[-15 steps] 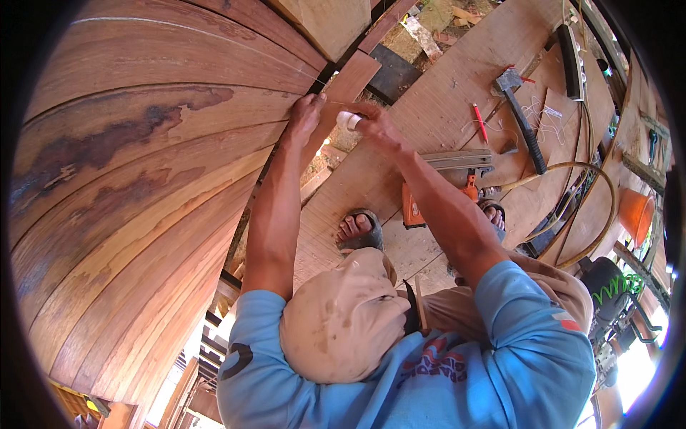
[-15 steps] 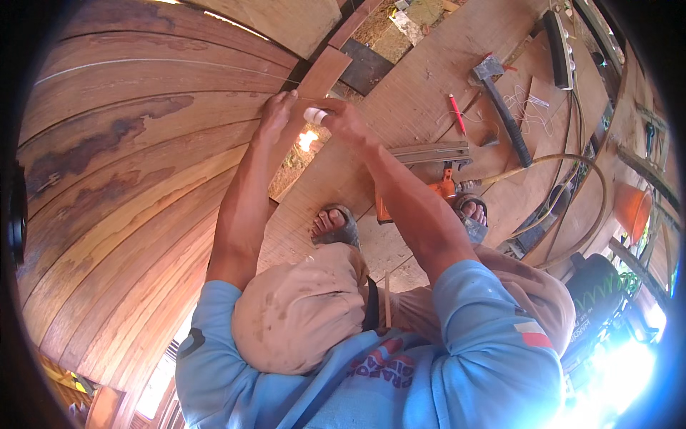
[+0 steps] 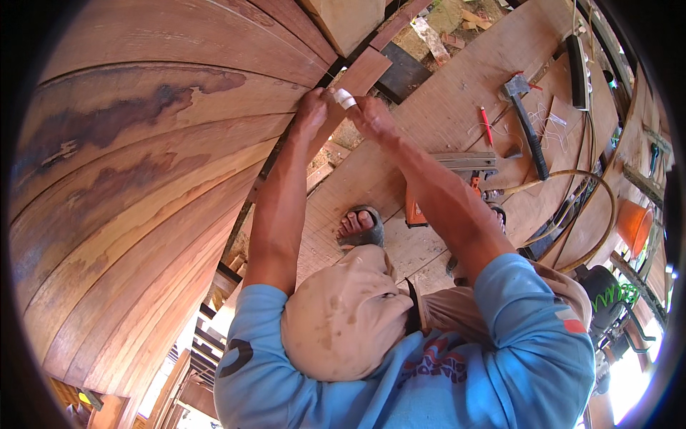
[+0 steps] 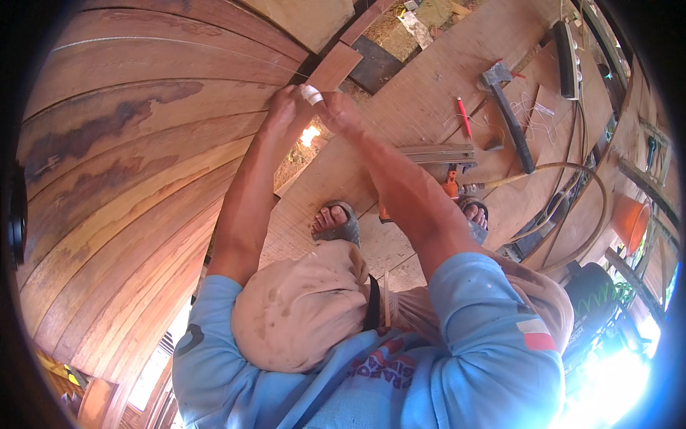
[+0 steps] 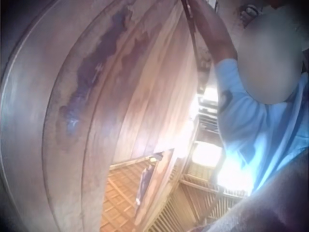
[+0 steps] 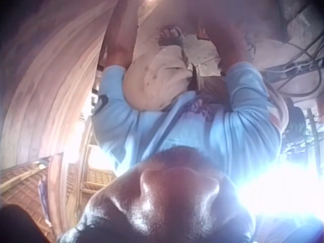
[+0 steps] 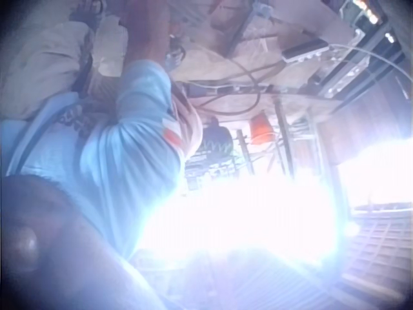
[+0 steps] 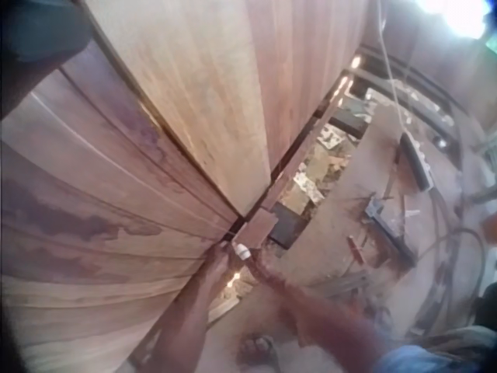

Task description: The person is installing wooden planks onto a curved ceiling structure. They position planks, use a hammer to tap them into place, and occasionally use a nail gun to secure them. The person also handles smaller wood pieces and tools during the process.

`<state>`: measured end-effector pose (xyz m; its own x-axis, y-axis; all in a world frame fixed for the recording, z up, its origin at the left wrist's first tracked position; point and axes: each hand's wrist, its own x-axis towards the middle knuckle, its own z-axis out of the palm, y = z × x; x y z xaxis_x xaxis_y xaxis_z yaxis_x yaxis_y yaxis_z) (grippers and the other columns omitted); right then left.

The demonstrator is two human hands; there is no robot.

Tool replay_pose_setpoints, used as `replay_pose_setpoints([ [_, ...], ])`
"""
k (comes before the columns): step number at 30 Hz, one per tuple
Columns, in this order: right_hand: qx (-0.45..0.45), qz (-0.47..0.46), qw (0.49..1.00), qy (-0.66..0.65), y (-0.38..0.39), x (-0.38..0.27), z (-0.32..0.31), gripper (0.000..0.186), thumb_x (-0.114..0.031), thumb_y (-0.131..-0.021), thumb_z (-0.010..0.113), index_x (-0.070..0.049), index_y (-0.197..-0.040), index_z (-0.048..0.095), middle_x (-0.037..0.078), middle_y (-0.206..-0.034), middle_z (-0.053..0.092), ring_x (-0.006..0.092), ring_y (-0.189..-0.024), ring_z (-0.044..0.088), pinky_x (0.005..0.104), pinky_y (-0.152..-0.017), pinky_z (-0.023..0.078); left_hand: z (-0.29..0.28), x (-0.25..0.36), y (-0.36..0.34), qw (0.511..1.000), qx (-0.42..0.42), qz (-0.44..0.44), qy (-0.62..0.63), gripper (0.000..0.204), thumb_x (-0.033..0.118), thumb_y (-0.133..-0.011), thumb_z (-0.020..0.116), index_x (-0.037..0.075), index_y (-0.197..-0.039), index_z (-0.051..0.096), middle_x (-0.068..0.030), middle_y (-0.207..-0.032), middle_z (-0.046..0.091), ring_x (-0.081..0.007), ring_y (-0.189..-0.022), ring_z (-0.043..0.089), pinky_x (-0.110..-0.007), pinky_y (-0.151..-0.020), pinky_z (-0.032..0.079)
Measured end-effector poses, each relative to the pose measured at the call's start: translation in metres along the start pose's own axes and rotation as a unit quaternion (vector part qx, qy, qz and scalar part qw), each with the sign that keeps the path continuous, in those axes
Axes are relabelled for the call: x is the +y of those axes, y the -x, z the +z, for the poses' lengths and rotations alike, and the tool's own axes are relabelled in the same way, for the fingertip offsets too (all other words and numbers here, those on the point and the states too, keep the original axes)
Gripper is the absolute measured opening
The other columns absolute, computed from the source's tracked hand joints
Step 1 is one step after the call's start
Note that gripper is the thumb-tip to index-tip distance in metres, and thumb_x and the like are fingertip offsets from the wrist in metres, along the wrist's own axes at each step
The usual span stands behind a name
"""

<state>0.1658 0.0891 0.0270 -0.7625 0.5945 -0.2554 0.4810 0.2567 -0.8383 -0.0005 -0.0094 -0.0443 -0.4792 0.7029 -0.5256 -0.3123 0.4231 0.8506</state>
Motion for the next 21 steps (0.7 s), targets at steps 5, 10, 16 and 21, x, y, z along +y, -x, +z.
replay_pose_setpoints([
  [5, -0.022, -0.009, 0.994, 0.106, 0.002, 0.017, -0.018, 0.032, -0.028, -0.090, 0.058, -0.001, -0.101, 0.071, 0.021, -0.087, 0.071, 0.0412, -0.086, 0.069, 0.0506, -0.074, 0.052, 0.015, 0.018, 0.006, 0.973, 0.019, 0.075, -0.219, 0.042, 0.036, -0.104, 0.054, -0.004, -0.091, 0.060, -0.0193, -0.073, 0.056, -0.0275, -0.068, 0.047, -0.041, -0.070, 0.045],
  [10, -0.113, -0.046, 0.964, 0.237, 0.003, -0.003, -0.020, 0.030, -0.022, -0.085, 0.058, 0.000, -0.101, 0.070, 0.022, -0.090, 0.072, 0.0406, -0.088, 0.071, 0.0498, -0.079, 0.056, 0.006, 0.024, 0.013, 0.974, 0.007, 0.060, -0.218, 0.043, 0.037, -0.103, 0.054, -0.003, -0.091, 0.061, -0.0188, -0.075, 0.058, -0.0263, -0.069, 0.048, -0.041, -0.070, 0.045],
  [16, -0.206, -0.094, 0.900, 0.373, 0.006, -0.005, -0.011, 0.027, -0.020, -0.080, 0.061, 0.002, -0.092, 0.070, 0.021, -0.084, 0.072, 0.0342, -0.082, 0.072, 0.0471, -0.073, 0.056, 0.012, 0.033, 0.020, 0.966, 0.029, 0.079, -0.246, 0.043, 0.038, -0.103, 0.055, -0.004, -0.093, 0.061, -0.0190, -0.076, 0.059, -0.0257, -0.070, 0.051, -0.041, -0.070, 0.045],
  [21, -0.078, -0.104, 0.943, 0.306, 0.013, 0.003, -0.017, 0.038, -0.018, -0.083, 0.060, 0.005, -0.112, 0.060, 0.018, -0.078, 0.072, 0.0320, -0.072, 0.071, 0.0426, -0.063, 0.056, 0.013, 0.032, 0.017, 0.956, 0.045, 0.091, -0.275, 0.044, 0.038, -0.102, 0.055, -0.004, -0.091, 0.061, -0.0196, -0.075, 0.059, -0.0264, -0.070, 0.052, -0.042, -0.070, 0.046],
])
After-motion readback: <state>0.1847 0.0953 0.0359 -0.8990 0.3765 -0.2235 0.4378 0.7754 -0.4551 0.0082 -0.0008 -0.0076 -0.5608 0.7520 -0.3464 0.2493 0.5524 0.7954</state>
